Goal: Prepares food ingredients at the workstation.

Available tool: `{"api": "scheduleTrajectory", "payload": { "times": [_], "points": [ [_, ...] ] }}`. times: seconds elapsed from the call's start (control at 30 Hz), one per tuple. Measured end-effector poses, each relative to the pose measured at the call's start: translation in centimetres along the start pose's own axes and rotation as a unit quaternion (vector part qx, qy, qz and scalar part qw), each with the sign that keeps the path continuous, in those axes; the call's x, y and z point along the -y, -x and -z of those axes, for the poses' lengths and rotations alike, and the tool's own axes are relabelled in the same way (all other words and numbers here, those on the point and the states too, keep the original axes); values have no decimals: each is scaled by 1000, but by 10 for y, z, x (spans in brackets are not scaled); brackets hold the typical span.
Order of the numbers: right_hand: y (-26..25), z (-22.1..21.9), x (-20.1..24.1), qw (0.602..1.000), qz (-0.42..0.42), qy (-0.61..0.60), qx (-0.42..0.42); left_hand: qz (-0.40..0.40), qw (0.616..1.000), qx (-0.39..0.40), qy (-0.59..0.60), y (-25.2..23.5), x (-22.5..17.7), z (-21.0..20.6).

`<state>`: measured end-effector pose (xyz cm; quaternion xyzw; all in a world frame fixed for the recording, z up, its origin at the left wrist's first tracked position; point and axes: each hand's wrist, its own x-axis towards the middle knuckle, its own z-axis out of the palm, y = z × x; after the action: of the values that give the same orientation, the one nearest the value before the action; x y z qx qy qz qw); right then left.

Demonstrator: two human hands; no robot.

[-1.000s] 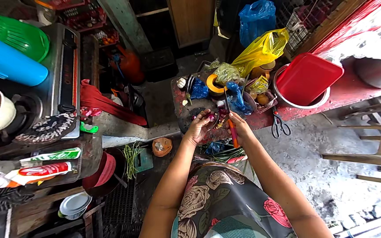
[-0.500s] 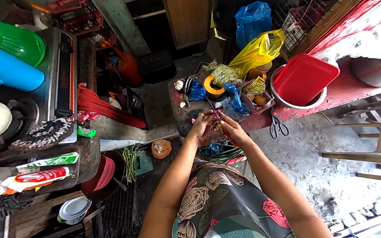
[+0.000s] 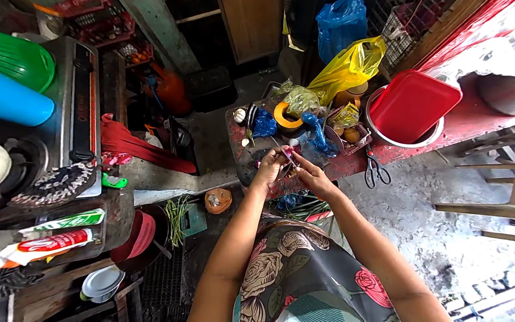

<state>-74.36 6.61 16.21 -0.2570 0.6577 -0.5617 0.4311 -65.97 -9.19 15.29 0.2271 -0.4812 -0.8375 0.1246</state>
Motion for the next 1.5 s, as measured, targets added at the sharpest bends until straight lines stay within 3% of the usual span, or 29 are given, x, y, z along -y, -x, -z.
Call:
{"api": "scheduleTrajectory", "payload": {
  "times": [0.43,0.73,1.0,1.3,1.37,1.43,1.5],
  "points": [
    [-5,0,-1,1000,0,-3,-19,5,1000,-15,7,-5,-2,-5],
    [-12,-9,-9,997,-6,8,-78,3,999,-31,-13,-4,5,-9],
    [-6,-5,-2,976,-70,-188,-80,43,998,-5,46,-2,1,-7],
    [-6,7,-2,933,-136,-314,-108,74,992,-5,98,-1,-1,-9],
    [-5,11,-1,911,-176,-356,-109,69,996,-17,45,-2,0,-12],
    [-6,17,-1,889,-207,-400,-82,29,995,-22,-97,-5,7,-14],
    [-7,21,-3,873,-195,-445,-37,-45,966,-27,-253,-9,17,-16]
  ]
}}
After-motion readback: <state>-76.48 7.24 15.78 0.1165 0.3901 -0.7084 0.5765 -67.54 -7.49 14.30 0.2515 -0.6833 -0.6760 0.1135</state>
